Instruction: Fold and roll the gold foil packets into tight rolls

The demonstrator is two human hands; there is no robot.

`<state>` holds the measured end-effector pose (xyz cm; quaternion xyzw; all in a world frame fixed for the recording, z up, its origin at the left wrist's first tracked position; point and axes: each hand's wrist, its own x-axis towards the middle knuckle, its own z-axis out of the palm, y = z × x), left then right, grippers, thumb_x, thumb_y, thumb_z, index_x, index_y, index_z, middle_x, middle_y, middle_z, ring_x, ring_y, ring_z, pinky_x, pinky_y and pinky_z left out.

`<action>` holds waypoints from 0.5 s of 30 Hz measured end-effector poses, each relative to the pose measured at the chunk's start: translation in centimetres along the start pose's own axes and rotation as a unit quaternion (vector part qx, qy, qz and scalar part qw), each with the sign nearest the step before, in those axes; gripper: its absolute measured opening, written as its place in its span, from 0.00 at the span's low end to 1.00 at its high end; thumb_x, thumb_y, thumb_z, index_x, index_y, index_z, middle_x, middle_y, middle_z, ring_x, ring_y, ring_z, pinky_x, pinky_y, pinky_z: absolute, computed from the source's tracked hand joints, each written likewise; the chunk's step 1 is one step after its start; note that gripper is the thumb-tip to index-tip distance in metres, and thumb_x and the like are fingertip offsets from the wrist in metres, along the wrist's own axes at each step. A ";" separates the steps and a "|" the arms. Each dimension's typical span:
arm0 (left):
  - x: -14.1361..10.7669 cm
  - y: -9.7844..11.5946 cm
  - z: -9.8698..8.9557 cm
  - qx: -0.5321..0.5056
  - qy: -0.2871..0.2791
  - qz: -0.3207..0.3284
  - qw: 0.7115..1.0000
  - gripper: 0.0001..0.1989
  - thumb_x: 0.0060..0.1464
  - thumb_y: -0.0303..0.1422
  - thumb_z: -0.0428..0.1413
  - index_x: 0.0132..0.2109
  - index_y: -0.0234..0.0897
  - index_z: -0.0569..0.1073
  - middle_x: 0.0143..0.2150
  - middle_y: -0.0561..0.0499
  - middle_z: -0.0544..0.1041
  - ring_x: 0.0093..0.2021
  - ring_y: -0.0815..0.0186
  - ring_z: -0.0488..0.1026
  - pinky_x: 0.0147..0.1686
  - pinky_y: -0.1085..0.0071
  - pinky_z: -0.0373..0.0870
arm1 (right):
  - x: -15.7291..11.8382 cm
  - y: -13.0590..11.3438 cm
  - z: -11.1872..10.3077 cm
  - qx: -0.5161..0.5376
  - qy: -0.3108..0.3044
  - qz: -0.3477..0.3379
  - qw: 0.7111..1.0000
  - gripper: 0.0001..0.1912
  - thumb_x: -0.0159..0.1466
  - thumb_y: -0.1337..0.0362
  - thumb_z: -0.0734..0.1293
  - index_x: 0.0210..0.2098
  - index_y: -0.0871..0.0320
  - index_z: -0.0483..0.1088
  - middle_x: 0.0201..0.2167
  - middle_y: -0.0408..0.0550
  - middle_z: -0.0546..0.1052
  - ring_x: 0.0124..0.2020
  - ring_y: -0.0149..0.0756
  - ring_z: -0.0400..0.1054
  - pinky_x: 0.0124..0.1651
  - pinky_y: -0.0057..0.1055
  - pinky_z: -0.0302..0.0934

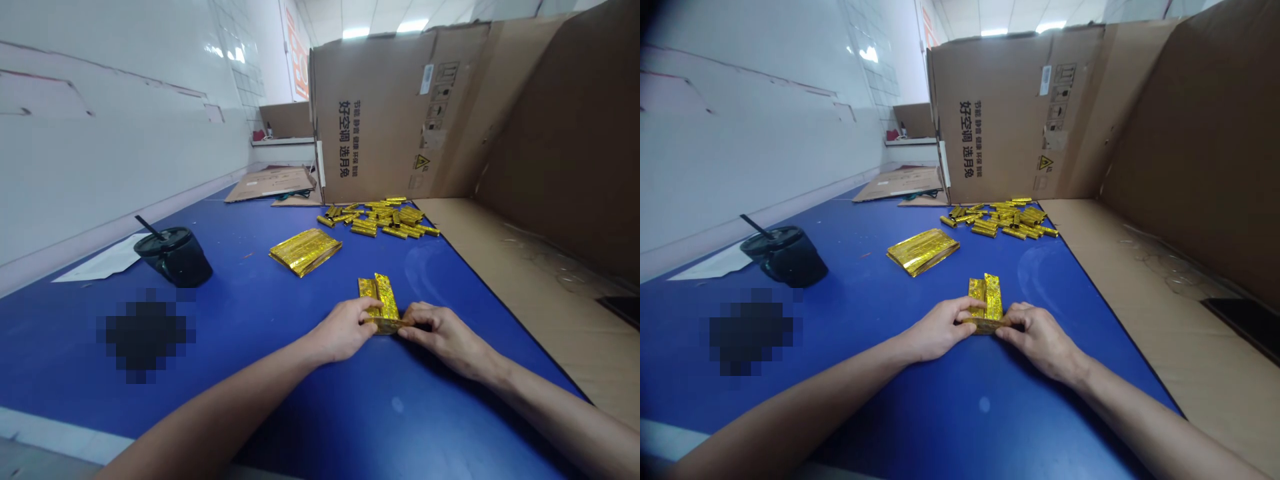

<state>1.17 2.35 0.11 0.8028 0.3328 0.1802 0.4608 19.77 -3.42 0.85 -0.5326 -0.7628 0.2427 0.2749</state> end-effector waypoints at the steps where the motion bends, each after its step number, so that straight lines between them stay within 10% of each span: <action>1: 0.0 0.0 0.0 0.003 0.003 -0.001 1.000 0.20 0.47 0.26 0.47 0.51 0.33 0.63 0.31 0.50 0.73 0.27 0.69 0.68 0.24 0.76 0.61 | 0.0 0.0 0.0 0.006 -0.003 0.005 1.000 0.11 0.58 0.61 0.60 0.23 0.58 0.68 0.22 0.42 0.68 0.27 0.31 0.62 0.32 0.29 0.57; 15: 0.0 -0.2 0.5 0.005 0.025 -0.007 1.000 0.19 0.48 0.28 0.47 0.49 0.34 0.64 0.33 0.50 0.73 0.29 0.68 0.69 0.26 0.75 0.62 | 1.0 1.1 1.0 0.060 0.020 0.102 0.993 0.08 0.54 0.61 0.62 0.26 0.58 0.68 0.21 0.40 0.71 0.23 0.30 0.62 0.26 0.25 0.56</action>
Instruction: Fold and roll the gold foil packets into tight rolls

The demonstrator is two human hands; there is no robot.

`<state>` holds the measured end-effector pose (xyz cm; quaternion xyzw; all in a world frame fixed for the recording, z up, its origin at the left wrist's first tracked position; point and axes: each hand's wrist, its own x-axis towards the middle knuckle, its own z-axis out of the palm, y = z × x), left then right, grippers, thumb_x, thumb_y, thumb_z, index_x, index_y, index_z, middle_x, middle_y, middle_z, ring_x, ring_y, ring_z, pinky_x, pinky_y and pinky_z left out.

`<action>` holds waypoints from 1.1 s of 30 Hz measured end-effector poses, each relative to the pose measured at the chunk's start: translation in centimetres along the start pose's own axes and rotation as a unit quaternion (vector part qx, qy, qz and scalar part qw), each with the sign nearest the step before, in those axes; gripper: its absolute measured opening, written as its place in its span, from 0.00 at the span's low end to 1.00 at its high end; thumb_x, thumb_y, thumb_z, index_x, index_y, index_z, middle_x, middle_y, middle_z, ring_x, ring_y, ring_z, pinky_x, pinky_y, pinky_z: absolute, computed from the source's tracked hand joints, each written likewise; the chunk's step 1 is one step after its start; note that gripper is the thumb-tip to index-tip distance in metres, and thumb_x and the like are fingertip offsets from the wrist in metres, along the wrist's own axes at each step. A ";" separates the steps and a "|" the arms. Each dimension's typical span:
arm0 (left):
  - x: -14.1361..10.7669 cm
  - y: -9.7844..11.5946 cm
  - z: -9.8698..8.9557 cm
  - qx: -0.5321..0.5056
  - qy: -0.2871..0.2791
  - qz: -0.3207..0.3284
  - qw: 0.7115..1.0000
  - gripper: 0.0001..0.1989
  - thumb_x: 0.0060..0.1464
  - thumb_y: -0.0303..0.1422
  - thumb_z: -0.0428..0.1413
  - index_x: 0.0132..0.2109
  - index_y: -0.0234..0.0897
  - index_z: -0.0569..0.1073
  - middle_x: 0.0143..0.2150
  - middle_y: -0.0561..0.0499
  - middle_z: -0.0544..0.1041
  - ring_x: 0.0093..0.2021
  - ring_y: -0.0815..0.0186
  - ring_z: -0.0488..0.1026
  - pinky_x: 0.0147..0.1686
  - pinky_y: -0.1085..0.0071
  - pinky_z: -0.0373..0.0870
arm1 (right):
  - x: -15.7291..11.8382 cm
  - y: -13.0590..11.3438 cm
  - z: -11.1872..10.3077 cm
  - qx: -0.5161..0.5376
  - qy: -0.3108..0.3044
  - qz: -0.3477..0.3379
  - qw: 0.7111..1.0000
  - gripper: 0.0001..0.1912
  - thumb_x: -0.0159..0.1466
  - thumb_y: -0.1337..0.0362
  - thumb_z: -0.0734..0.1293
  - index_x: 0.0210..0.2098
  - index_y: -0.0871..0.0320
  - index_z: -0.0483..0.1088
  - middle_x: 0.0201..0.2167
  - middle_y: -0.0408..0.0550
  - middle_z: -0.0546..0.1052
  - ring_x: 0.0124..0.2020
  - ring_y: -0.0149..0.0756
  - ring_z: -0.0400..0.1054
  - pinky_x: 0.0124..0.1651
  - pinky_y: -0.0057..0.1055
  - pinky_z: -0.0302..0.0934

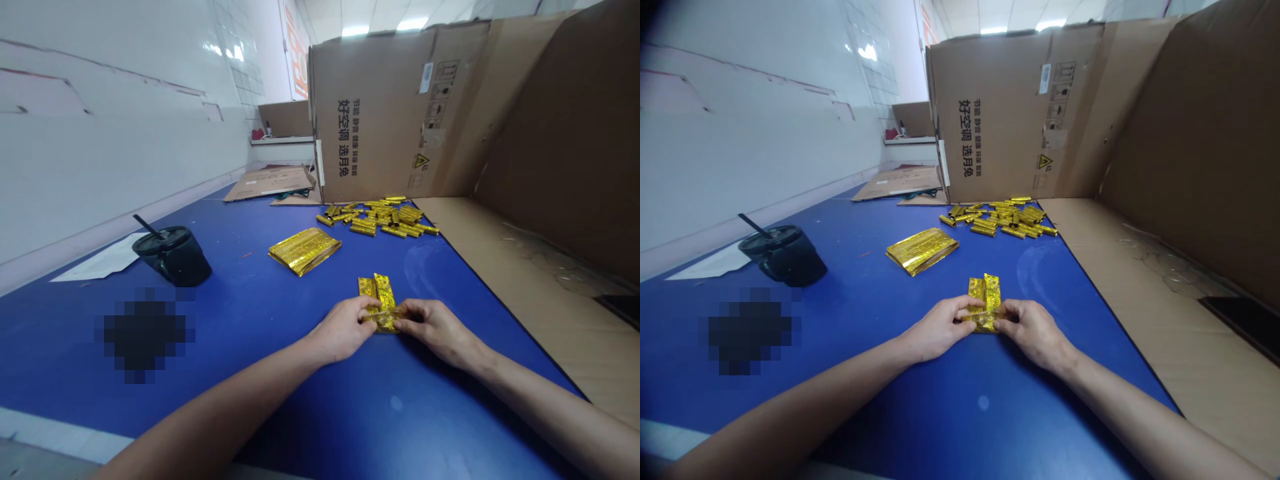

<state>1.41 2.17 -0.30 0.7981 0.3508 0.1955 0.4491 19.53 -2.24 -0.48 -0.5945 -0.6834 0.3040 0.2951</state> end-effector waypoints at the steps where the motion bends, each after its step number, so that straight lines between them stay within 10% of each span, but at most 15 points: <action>1: 0.0 -0.1 0.1 -0.004 0.003 0.000 1.000 0.19 0.48 0.28 0.48 0.49 0.34 0.64 0.34 0.50 0.73 0.30 0.68 0.69 0.27 0.74 0.62 | 0.0 -0.1 0.0 -0.012 0.002 0.002 1.000 0.07 0.54 0.61 0.62 0.26 0.58 0.68 0.21 0.40 0.71 0.23 0.30 0.62 0.26 0.25 0.56; 33: 0.0 0.2 -0.3 0.165 0.106 -0.050 0.979 0.01 0.43 0.29 0.52 0.27 0.37 0.67 0.22 0.56 0.68 0.23 0.71 0.64 0.22 0.77 0.54 | -0.4 -1.5 0.2 -0.131 0.019 0.004 0.991 0.03 0.55 0.64 0.59 0.27 0.56 0.63 0.23 0.42 0.70 0.25 0.33 0.64 0.27 0.27 0.54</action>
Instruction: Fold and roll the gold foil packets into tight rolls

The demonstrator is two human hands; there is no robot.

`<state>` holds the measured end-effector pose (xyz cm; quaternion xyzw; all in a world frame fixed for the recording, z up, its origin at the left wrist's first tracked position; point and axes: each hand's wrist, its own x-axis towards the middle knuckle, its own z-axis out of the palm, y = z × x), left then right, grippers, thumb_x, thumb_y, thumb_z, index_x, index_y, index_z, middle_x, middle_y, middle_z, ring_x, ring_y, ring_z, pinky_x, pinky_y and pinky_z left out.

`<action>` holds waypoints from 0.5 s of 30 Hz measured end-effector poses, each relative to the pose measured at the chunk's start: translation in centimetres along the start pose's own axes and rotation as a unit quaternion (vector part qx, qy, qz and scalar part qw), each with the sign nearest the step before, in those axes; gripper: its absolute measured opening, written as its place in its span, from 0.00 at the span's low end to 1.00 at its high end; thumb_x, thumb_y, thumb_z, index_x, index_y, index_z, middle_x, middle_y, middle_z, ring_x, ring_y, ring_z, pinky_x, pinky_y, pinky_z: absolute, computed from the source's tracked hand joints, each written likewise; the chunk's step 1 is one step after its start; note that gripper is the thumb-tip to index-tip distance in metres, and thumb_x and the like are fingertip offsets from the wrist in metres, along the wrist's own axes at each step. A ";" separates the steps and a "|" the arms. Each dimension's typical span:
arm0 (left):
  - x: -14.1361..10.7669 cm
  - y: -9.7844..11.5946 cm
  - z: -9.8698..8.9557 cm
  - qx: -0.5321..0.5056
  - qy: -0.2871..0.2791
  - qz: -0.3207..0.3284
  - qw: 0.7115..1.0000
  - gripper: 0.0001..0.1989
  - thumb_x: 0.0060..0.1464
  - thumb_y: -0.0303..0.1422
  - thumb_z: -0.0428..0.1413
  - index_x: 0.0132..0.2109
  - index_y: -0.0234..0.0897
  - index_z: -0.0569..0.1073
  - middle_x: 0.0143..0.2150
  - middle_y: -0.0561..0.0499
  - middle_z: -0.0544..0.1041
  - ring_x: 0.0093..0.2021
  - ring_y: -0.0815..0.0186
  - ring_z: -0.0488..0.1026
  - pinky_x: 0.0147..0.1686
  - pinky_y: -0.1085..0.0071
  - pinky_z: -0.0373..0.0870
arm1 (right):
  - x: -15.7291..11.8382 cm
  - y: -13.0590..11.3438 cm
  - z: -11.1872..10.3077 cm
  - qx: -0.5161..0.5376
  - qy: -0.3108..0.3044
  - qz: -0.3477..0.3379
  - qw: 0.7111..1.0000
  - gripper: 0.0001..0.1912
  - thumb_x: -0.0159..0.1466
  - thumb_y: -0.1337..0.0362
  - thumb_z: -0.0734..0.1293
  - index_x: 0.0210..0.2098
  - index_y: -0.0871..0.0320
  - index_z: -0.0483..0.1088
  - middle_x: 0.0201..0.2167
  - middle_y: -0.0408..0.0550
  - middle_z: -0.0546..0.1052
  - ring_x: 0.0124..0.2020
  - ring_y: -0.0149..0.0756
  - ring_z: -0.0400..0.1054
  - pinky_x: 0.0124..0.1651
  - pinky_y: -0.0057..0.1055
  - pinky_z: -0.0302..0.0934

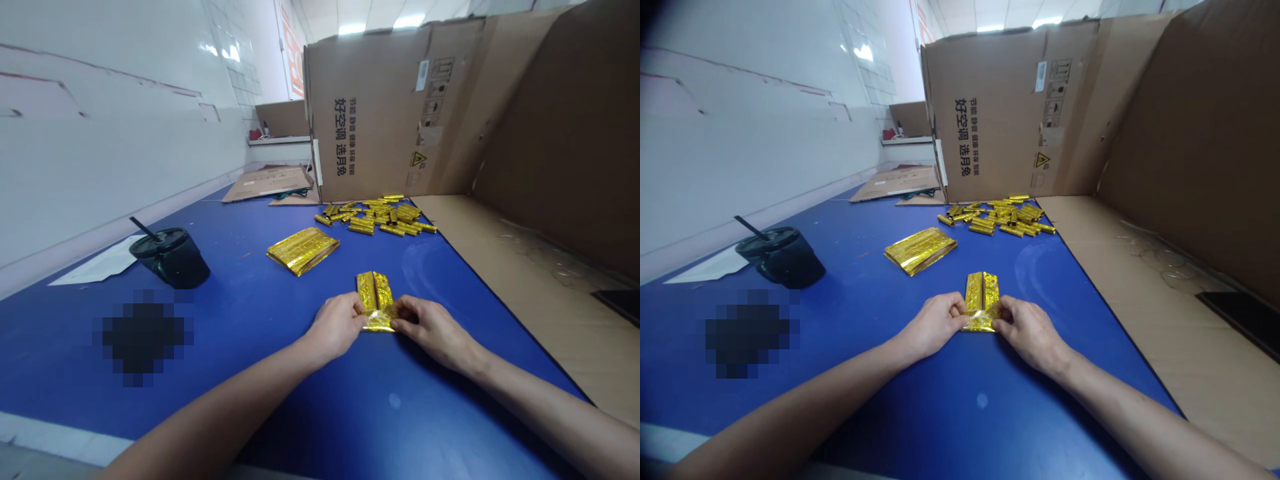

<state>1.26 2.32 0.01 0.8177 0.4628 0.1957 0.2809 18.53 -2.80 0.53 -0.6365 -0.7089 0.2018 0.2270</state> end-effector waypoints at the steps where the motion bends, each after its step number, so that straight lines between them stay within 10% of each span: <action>1: 0.0 0.0 0.0 0.011 0.003 0.006 1.000 0.01 0.44 0.29 0.51 0.27 0.37 0.67 0.23 0.56 0.69 0.24 0.71 0.64 0.22 0.77 0.54 | 0.0 0.0 0.0 0.001 0.002 -0.002 1.000 0.03 0.55 0.64 0.59 0.28 0.56 0.63 0.23 0.42 0.70 0.25 0.33 0.63 0.27 0.27 0.54; 15: -0.8 1.0 0.1 0.178 -0.004 0.039 0.983 0.11 0.50 0.30 0.48 0.43 0.38 0.61 0.32 0.50 0.72 0.31 0.64 0.70 0.29 0.72 0.61 | -0.4 0.1 0.5 -0.028 0.031 -0.023 0.999 0.05 0.55 0.67 0.59 0.32 0.55 0.56 0.22 0.41 0.68 0.23 0.32 0.63 0.25 0.27 0.53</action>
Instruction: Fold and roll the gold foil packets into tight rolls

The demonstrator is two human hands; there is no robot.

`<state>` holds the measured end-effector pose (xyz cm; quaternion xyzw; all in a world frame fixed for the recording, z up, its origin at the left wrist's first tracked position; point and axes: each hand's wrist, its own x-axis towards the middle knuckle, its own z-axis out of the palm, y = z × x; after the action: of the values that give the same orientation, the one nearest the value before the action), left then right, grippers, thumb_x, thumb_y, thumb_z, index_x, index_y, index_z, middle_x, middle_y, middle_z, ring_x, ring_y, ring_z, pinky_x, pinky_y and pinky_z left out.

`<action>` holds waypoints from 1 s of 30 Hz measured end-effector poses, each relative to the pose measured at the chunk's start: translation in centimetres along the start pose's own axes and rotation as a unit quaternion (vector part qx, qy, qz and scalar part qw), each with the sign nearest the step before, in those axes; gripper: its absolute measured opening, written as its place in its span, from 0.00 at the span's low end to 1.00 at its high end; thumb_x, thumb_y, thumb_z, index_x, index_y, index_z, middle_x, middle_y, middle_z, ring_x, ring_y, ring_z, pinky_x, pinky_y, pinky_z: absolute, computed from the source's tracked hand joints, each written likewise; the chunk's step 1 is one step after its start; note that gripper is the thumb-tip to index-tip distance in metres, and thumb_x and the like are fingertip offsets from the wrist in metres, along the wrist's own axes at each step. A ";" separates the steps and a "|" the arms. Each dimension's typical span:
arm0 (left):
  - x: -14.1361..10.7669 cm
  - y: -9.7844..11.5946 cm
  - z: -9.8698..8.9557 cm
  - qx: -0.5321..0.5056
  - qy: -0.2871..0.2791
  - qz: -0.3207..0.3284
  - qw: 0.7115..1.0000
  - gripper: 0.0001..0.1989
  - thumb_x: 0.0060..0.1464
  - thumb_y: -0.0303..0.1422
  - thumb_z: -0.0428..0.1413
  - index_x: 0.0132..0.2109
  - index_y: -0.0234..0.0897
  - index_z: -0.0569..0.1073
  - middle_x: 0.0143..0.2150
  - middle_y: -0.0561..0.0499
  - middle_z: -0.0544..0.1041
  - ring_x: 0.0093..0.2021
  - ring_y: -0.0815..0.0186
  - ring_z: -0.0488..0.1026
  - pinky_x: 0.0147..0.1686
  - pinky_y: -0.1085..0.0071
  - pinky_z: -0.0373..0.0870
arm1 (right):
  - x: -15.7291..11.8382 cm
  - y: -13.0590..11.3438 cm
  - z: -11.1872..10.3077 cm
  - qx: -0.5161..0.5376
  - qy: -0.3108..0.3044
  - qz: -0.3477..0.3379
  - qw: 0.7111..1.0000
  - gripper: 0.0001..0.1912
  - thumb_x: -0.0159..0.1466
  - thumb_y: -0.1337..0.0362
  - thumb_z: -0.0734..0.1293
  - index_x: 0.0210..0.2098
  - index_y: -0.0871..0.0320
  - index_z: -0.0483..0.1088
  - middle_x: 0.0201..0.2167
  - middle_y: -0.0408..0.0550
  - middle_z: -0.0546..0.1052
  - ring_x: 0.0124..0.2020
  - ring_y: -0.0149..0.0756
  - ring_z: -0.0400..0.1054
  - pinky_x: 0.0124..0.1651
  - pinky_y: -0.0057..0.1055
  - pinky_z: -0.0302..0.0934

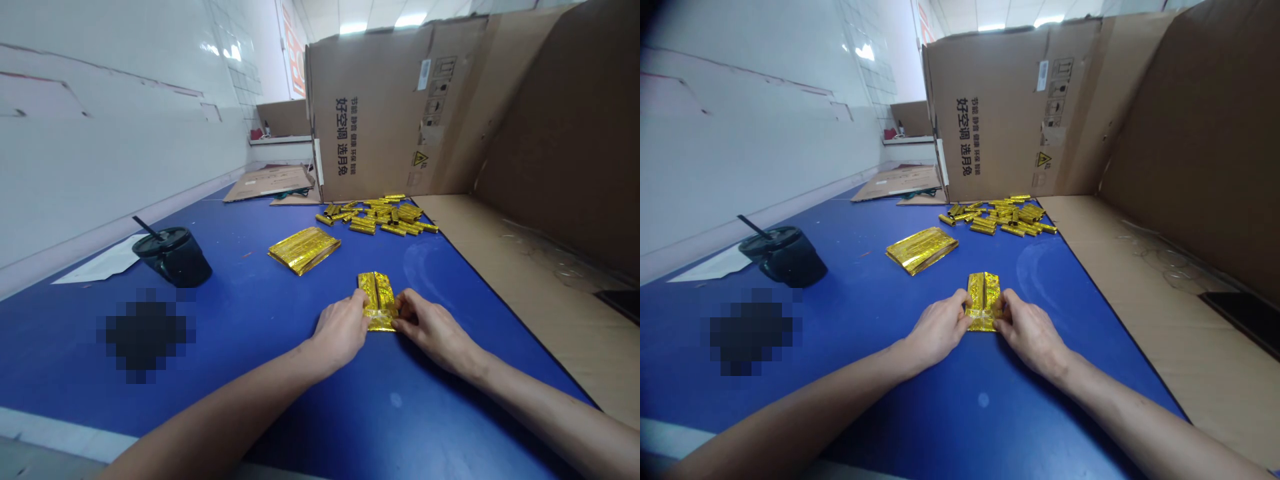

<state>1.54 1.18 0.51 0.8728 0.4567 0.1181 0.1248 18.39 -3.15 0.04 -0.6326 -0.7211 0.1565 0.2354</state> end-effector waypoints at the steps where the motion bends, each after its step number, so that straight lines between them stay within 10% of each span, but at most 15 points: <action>1: -0.1 0.1 0.0 0.013 0.000 0.003 1.000 0.12 0.51 0.30 0.47 0.44 0.38 0.60 0.32 0.50 0.72 0.32 0.64 0.70 0.29 0.72 0.62 | -0.1 0.1 0.1 -0.005 0.005 -0.003 1.000 0.05 0.55 0.68 0.58 0.32 0.55 0.56 0.22 0.41 0.68 0.23 0.32 0.63 0.25 0.27 0.53; 30: -0.5 0.1 -0.5 0.147 -0.015 0.071 0.986 0.07 0.54 0.30 0.45 0.41 0.38 0.63 0.37 0.48 0.67 0.38 0.63 0.65 0.33 0.69 0.63 | -0.9 -0.3 -0.2 -0.218 -0.003 -0.072 0.973 0.11 0.61 0.66 0.55 0.27 0.56 0.67 0.25 0.43 0.68 0.27 0.32 0.65 0.27 0.26 0.54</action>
<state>1.16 0.83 1.00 0.9135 0.4042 0.0456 -0.0068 18.32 -4.06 0.27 -0.6146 -0.7822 -0.0197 0.1001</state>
